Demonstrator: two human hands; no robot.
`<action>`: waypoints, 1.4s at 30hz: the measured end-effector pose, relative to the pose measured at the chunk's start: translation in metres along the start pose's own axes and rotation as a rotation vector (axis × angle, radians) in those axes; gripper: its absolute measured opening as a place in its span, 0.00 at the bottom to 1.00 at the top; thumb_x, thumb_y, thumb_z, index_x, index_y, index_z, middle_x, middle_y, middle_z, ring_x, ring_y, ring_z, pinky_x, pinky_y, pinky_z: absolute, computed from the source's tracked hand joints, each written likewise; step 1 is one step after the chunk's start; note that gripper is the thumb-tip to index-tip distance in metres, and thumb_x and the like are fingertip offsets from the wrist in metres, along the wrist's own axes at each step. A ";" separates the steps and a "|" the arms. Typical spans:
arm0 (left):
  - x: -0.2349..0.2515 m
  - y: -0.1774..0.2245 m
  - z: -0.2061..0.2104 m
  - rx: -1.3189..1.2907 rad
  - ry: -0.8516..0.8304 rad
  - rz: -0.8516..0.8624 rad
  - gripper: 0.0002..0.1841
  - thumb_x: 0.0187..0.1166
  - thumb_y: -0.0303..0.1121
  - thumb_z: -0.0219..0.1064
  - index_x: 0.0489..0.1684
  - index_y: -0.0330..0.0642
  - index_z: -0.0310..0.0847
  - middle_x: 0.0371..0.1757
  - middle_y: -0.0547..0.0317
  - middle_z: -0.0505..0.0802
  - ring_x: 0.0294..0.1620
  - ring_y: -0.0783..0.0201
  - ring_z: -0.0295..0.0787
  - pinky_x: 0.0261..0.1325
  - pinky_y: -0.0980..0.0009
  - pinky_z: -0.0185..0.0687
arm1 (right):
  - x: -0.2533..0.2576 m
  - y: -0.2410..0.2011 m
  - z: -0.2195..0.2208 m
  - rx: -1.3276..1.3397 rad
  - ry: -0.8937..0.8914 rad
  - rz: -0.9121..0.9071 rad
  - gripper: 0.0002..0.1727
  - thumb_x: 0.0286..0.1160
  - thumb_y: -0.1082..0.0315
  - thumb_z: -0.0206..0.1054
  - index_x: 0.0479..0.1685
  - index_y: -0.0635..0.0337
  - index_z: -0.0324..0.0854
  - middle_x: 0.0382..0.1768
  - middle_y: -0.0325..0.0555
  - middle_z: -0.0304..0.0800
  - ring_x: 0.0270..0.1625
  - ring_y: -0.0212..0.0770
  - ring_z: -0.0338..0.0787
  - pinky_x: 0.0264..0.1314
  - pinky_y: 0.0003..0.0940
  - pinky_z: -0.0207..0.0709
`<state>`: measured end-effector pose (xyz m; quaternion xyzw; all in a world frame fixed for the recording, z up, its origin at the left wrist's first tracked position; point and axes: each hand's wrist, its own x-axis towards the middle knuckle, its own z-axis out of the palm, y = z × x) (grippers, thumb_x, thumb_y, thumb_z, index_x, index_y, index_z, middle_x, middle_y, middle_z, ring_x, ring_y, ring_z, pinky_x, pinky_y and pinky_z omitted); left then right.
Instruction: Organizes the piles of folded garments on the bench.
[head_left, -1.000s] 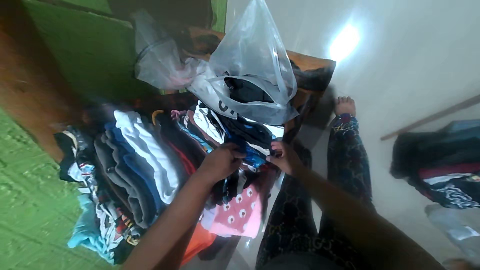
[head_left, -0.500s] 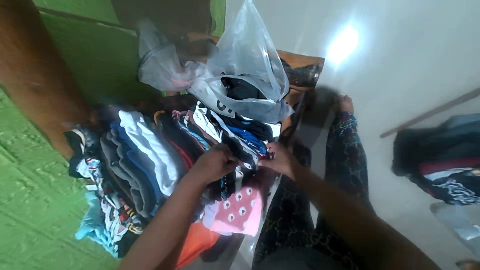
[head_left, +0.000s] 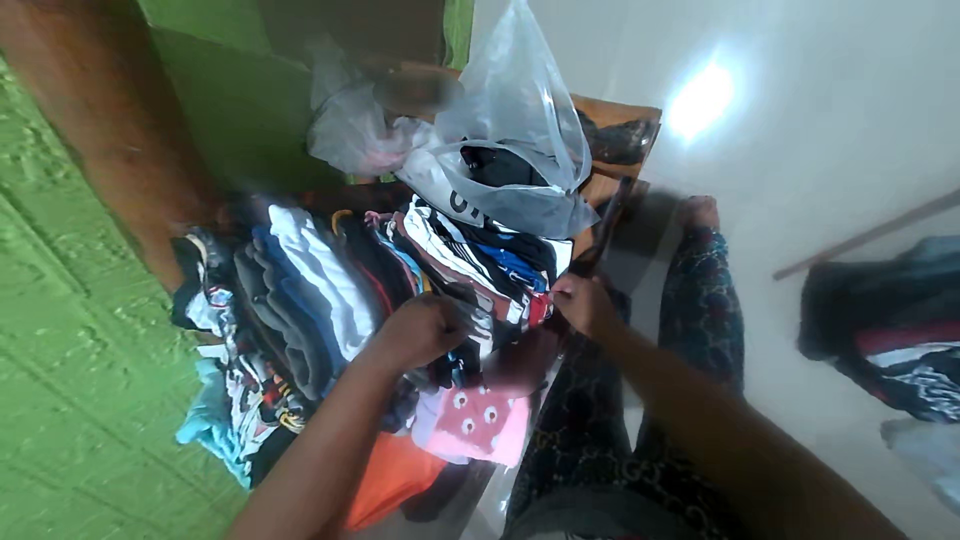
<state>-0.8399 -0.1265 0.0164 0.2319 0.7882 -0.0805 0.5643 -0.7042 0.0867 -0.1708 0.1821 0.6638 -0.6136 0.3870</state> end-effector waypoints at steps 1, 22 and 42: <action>0.000 0.001 0.001 0.002 0.015 0.001 0.13 0.82 0.46 0.67 0.39 0.53 0.96 0.49 0.62 0.96 0.61 0.57 0.88 0.71 0.48 0.78 | -0.006 -0.003 0.003 0.057 0.009 -0.020 0.13 0.83 0.60 0.68 0.54 0.59 0.89 0.47 0.54 0.95 0.52 0.52 0.94 0.60 0.60 0.84; -0.012 0.001 0.015 0.197 0.108 -0.037 0.14 0.82 0.47 0.63 0.54 0.64 0.95 0.54 0.61 0.94 0.64 0.53 0.85 0.76 0.46 0.70 | -0.011 -0.026 0.035 0.080 -0.121 -0.088 0.28 0.89 0.45 0.57 0.63 0.61 0.84 0.48 0.56 0.93 0.50 0.52 0.93 0.59 0.59 0.84; -0.013 0.007 0.013 0.101 0.207 -0.016 0.11 0.77 0.40 0.69 0.48 0.54 0.97 0.52 0.57 0.95 0.62 0.51 0.88 0.72 0.42 0.74 | -0.078 -0.039 0.083 0.035 -0.271 -0.307 0.28 0.93 0.58 0.50 0.88 0.57 0.68 0.88 0.46 0.69 0.88 0.38 0.70 0.92 0.40 0.60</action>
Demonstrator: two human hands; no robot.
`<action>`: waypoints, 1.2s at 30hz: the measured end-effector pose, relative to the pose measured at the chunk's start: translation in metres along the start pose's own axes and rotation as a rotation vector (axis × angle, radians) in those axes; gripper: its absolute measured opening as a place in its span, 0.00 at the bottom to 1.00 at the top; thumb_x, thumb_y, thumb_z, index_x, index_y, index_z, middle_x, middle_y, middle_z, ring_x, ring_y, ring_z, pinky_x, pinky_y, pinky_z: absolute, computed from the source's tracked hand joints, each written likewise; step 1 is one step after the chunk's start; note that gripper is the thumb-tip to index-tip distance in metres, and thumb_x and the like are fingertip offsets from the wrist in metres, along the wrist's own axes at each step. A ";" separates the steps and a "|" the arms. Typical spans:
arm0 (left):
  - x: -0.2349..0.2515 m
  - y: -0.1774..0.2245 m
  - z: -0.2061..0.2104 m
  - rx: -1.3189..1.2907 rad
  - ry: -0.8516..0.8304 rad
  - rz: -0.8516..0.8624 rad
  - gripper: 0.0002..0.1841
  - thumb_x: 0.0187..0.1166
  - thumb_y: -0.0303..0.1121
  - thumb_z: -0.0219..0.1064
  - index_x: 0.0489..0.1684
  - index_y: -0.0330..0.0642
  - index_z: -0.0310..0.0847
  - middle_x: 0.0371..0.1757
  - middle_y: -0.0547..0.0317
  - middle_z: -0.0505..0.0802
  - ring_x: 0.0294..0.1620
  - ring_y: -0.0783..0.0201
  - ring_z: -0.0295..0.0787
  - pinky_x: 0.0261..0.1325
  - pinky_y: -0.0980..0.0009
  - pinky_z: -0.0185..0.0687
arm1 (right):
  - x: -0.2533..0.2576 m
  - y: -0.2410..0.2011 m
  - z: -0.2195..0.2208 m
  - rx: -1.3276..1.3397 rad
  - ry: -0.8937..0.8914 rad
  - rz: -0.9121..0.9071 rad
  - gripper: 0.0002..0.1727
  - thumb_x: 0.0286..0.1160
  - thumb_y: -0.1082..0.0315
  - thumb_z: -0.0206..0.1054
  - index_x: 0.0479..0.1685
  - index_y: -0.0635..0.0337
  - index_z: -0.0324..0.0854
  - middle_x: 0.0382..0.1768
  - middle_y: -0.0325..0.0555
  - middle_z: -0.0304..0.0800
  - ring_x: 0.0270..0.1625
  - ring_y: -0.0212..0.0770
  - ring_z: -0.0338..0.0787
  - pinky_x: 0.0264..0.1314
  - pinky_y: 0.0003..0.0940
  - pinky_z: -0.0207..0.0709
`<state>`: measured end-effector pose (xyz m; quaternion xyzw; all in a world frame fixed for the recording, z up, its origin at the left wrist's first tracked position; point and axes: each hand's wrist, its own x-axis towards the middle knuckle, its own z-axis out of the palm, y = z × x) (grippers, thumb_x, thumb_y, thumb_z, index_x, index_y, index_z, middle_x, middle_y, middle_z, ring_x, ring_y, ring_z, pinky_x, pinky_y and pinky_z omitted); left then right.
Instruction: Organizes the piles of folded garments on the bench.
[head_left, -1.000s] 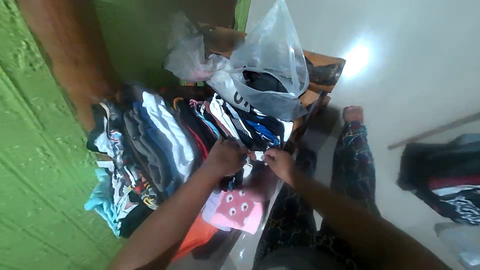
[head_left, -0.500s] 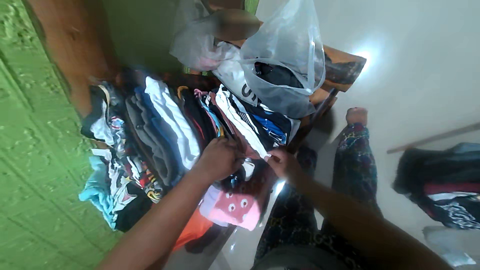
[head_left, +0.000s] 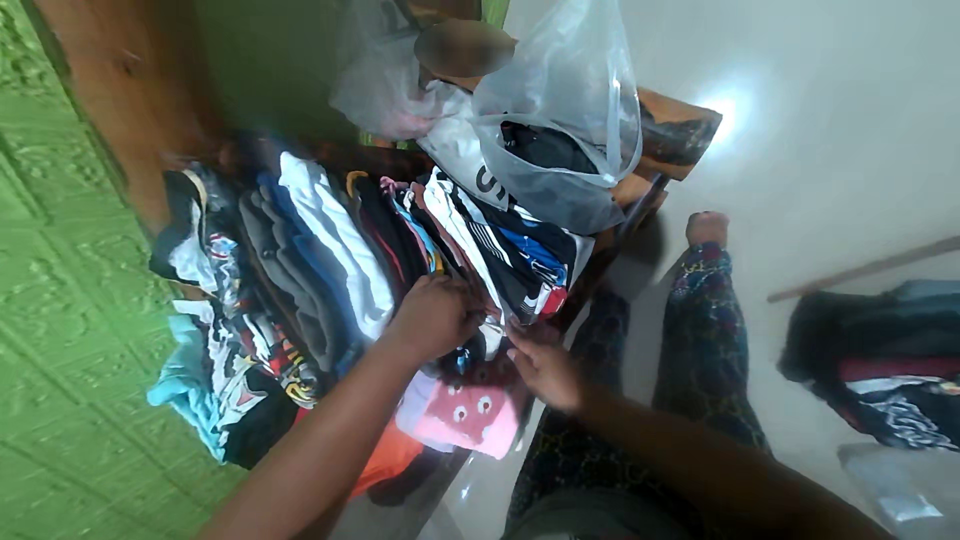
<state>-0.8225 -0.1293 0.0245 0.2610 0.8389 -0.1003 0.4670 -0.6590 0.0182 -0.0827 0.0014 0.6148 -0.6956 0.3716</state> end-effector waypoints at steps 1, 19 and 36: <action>0.001 0.000 -0.001 -0.003 -0.004 0.000 0.11 0.77 0.40 0.69 0.48 0.54 0.97 0.52 0.57 0.95 0.62 0.51 0.88 0.72 0.42 0.74 | -0.001 0.000 0.002 0.007 -0.014 -0.008 0.29 0.92 0.59 0.50 0.89 0.59 0.66 0.89 0.48 0.67 0.89 0.40 0.68 0.92 0.40 0.59; -0.011 -0.012 -0.008 -0.158 -0.001 0.013 0.05 0.74 0.39 0.77 0.39 0.52 0.96 0.49 0.64 0.96 0.59 0.59 0.89 0.72 0.49 0.79 | 0.011 0.025 -0.038 0.051 0.047 0.308 0.25 0.90 0.55 0.56 0.81 0.51 0.78 0.70 0.50 0.88 0.74 0.45 0.86 0.81 0.48 0.74; -0.019 -0.004 -0.018 0.064 -0.225 -0.044 0.13 0.82 0.44 0.63 0.49 0.64 0.96 0.56 0.58 0.91 0.68 0.50 0.80 0.76 0.44 0.67 | -0.014 -0.007 0.012 0.174 -0.212 -0.017 0.30 0.88 0.66 0.55 0.90 0.57 0.64 0.91 0.50 0.62 0.91 0.41 0.64 0.92 0.41 0.60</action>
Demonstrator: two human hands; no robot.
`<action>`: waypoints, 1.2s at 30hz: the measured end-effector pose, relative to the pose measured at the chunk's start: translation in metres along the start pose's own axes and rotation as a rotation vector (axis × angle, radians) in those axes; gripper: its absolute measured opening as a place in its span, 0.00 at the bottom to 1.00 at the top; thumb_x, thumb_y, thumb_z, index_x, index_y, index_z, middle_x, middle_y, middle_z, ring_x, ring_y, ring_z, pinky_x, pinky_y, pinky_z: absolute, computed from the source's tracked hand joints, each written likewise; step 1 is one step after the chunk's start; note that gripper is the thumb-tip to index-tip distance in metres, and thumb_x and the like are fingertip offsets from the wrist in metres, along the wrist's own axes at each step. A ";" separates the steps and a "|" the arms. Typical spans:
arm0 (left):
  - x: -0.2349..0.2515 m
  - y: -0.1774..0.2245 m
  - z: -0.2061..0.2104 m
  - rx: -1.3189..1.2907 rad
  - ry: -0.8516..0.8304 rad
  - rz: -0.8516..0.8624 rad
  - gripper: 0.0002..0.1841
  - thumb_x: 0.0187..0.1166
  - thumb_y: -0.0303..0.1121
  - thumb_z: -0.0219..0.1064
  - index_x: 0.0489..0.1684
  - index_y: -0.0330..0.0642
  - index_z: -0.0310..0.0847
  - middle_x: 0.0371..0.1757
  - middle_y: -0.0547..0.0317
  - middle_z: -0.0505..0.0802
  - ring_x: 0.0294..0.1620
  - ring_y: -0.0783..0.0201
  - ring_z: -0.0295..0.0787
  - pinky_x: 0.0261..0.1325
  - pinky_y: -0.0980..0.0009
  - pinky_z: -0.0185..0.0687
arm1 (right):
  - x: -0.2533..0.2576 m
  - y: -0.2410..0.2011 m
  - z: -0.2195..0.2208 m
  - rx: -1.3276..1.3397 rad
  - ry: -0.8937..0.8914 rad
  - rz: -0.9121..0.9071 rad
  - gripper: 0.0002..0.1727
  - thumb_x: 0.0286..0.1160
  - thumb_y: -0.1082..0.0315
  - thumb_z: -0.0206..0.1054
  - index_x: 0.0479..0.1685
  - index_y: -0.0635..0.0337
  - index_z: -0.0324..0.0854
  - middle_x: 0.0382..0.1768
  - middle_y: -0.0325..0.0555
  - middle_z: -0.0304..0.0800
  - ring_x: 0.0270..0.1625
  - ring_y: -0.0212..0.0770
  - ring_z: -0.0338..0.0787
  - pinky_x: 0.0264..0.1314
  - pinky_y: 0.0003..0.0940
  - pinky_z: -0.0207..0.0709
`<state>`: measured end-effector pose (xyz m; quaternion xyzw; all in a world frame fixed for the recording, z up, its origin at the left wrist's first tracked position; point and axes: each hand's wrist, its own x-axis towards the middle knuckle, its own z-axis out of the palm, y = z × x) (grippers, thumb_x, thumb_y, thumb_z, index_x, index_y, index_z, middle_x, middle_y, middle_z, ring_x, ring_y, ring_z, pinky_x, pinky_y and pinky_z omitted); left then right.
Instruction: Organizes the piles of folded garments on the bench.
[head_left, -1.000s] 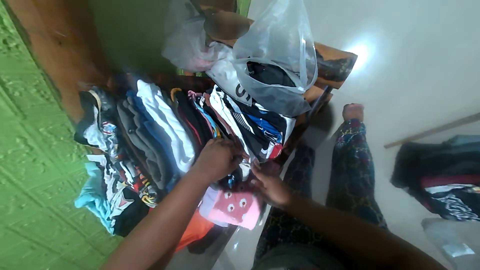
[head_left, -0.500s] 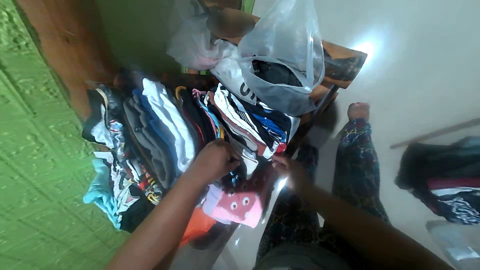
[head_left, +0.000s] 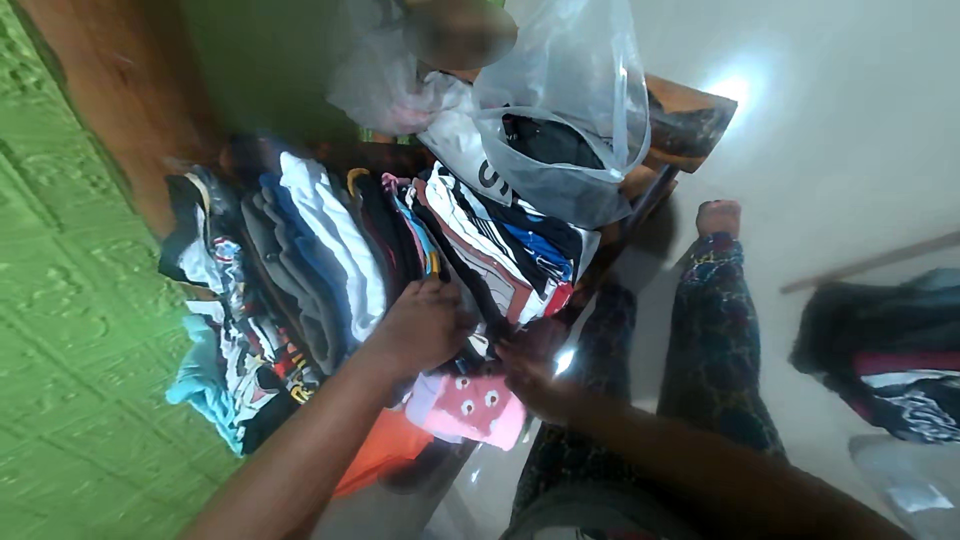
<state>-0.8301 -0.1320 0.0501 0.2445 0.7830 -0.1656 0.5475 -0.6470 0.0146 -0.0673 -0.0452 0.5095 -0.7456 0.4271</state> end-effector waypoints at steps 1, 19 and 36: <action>-0.003 -0.002 0.000 -0.004 0.020 0.011 0.13 0.82 0.44 0.63 0.49 0.64 0.96 0.55 0.59 0.91 0.68 0.50 0.80 0.75 0.44 0.67 | 0.000 0.001 -0.001 -0.012 0.004 -0.011 0.30 0.88 0.66 0.56 0.89 0.57 0.66 0.90 0.50 0.63 0.91 0.42 0.65 0.92 0.41 0.60; 0.001 -0.004 0.001 -0.061 0.066 -0.010 0.13 0.81 0.43 0.62 0.44 0.63 0.97 0.52 0.60 0.92 0.65 0.51 0.82 0.72 0.44 0.71 | 0.038 0.025 -0.088 0.070 0.752 0.257 0.35 0.76 0.53 0.73 0.78 0.64 0.72 0.73 0.63 0.78 0.74 0.57 0.81 0.75 0.55 0.77; 0.037 0.035 -0.011 -0.116 0.098 -0.061 0.14 0.85 0.41 0.60 0.54 0.51 0.93 0.59 0.54 0.93 0.69 0.49 0.84 0.72 0.41 0.76 | 0.037 -0.012 -0.059 -0.239 0.250 0.277 0.31 0.93 0.58 0.49 0.94 0.51 0.57 0.94 0.60 0.49 0.92 0.55 0.61 0.90 0.50 0.61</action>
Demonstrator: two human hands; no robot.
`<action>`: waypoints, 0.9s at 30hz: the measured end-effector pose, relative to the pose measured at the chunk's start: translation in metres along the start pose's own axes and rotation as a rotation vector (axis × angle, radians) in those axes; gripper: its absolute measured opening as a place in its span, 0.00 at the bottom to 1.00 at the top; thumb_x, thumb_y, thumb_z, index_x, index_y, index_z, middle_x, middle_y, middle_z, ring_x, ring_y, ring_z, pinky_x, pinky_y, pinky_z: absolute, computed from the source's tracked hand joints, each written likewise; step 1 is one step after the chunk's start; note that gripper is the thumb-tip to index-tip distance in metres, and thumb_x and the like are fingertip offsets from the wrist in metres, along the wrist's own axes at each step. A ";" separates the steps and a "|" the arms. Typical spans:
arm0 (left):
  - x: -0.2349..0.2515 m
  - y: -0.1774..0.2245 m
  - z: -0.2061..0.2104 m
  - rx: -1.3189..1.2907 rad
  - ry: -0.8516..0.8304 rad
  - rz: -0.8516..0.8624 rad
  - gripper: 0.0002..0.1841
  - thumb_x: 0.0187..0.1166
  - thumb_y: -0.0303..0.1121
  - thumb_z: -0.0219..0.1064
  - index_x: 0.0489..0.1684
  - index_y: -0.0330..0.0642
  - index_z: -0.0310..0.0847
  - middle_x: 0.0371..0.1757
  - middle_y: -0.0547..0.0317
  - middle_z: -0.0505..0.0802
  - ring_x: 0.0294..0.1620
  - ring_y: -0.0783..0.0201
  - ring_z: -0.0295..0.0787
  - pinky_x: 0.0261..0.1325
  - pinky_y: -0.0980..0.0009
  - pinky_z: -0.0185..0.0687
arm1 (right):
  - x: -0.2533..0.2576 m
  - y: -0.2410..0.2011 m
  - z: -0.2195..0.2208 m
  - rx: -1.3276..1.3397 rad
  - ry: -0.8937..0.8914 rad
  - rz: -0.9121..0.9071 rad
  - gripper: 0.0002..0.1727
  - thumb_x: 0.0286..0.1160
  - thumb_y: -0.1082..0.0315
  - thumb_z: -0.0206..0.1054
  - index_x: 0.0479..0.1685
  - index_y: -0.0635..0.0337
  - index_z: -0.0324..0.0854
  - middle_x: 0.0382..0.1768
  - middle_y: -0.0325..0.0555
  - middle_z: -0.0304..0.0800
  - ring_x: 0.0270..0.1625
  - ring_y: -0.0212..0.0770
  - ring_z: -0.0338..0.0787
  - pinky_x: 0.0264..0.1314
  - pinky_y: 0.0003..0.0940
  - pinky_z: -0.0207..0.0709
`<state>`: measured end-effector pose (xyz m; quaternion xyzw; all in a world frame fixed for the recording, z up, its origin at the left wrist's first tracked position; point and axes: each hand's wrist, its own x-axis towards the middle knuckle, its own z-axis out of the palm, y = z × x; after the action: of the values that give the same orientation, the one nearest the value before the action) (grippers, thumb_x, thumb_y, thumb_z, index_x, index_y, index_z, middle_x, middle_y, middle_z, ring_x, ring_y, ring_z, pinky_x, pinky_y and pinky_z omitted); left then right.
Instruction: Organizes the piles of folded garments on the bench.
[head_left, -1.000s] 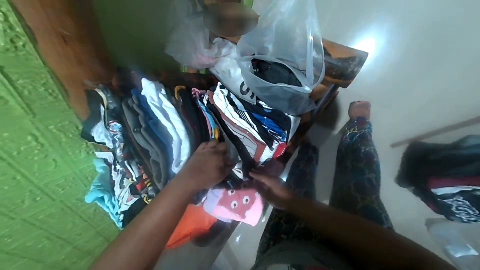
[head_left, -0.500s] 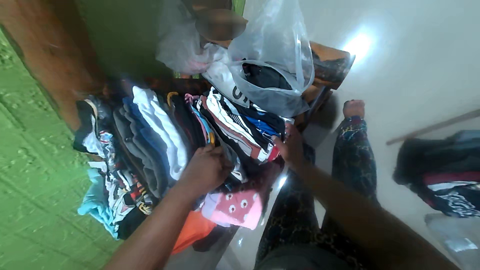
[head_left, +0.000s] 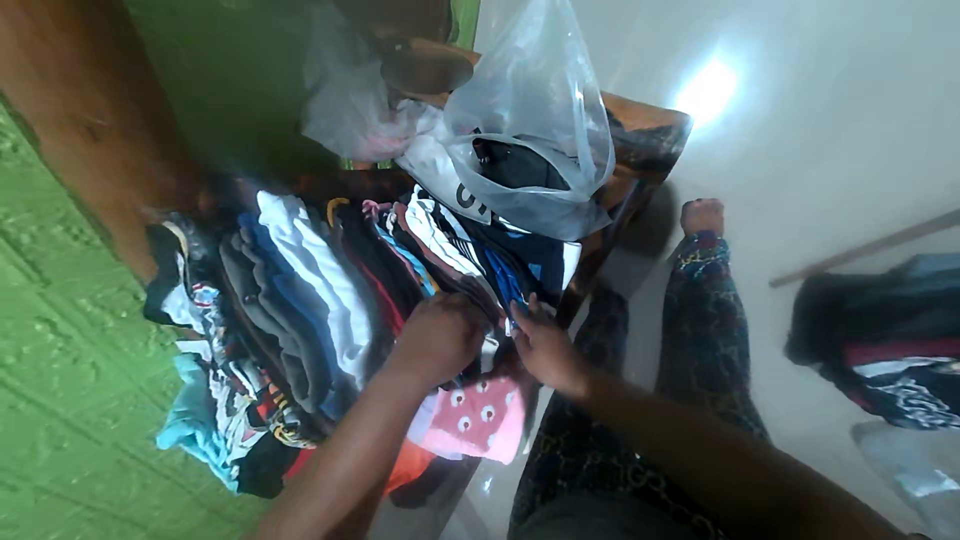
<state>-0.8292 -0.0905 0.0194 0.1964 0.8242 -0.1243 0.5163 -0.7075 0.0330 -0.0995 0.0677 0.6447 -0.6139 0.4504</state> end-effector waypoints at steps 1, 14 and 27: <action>0.003 0.005 0.000 -0.008 0.003 0.008 0.14 0.85 0.40 0.60 0.55 0.51 0.93 0.59 0.54 0.93 0.68 0.49 0.85 0.72 0.42 0.76 | 0.000 0.000 -0.001 -0.004 -0.012 0.005 0.32 0.93 0.58 0.49 0.95 0.50 0.56 0.94 0.60 0.48 0.92 0.55 0.60 0.90 0.50 0.61; 0.128 0.046 0.050 0.101 -0.145 0.078 0.16 0.81 0.47 0.65 0.48 0.45 0.92 0.57 0.49 0.93 0.66 0.46 0.86 0.75 0.40 0.72 | 0.008 0.034 -0.027 0.305 0.098 0.067 0.18 0.88 0.65 0.54 0.60 0.59 0.89 0.57 0.54 0.93 0.64 0.46 0.90 0.72 0.51 0.79; 0.098 0.050 0.053 0.140 -0.211 -0.070 0.19 0.87 0.46 0.56 0.57 0.46 0.90 0.63 0.51 0.92 0.73 0.49 0.81 0.83 0.46 0.62 | 0.063 0.029 -0.035 -0.023 0.343 -0.076 0.12 0.73 0.75 0.71 0.54 0.65 0.84 0.63 0.60 0.85 0.65 0.57 0.88 0.66 0.56 0.84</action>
<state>-0.8025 -0.0483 -0.0924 0.1889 0.7609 -0.2197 0.5806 -0.7435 0.0406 -0.1686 0.1418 0.7212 -0.6024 0.3112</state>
